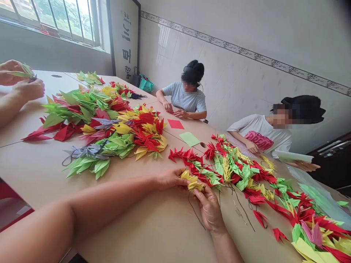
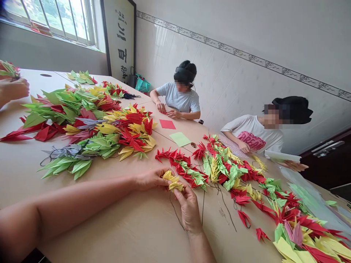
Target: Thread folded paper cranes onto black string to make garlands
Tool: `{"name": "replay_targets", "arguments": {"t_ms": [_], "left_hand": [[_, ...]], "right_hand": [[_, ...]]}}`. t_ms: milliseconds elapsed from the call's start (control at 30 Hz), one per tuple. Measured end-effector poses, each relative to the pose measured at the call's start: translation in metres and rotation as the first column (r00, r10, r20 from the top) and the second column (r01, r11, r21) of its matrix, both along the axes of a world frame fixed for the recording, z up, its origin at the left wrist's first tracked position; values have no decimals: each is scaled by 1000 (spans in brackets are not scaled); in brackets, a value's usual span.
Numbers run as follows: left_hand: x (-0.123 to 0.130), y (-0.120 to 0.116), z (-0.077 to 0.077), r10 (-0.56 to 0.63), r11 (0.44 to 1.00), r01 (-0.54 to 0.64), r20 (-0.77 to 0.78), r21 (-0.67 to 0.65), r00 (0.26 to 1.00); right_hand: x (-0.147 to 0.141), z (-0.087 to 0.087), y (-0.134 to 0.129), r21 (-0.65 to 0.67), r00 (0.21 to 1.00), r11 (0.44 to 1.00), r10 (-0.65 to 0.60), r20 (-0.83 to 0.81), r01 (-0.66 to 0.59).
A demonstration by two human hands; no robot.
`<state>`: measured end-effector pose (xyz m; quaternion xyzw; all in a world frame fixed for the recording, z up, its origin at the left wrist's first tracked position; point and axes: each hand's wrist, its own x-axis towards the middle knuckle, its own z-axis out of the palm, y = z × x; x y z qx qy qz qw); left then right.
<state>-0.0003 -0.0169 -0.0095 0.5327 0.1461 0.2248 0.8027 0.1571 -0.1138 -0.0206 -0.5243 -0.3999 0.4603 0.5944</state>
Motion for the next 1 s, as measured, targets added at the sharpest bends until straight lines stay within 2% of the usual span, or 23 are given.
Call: {"name": "replay_targets", "arguments": {"t_ms": [167,267,367,533,700,867,1000], "left_hand": [[-1,-2,5,-53,976,65,65,-207,996],[-1,-1,4,-78,958,104,104,-266,991],[-1,1,1,-43,971,66,104,-229,994],[1,2,-4,79,994,-76,32,-78,996],[4,1,-5,120,993,-120,16,-14,993],[5,0,-5,62,997,-57,99,-54,993],[3,-1,0,40,983,-16,132,-182,990]], "right_hand": [[-1,5,1,35,1000,999,-8,-18,8],[0,7,2,59,999,998,-25,-30,27],[1,7,1,89,999,995,-43,-14,44],[1,6,-3,153,995,986,-79,63,68],[-2,8,-7,187,982,981,-82,169,50],[-6,9,-8,151,956,987,6,294,-53],[-6,8,-6,214,928,975,-24,373,-60]]}}
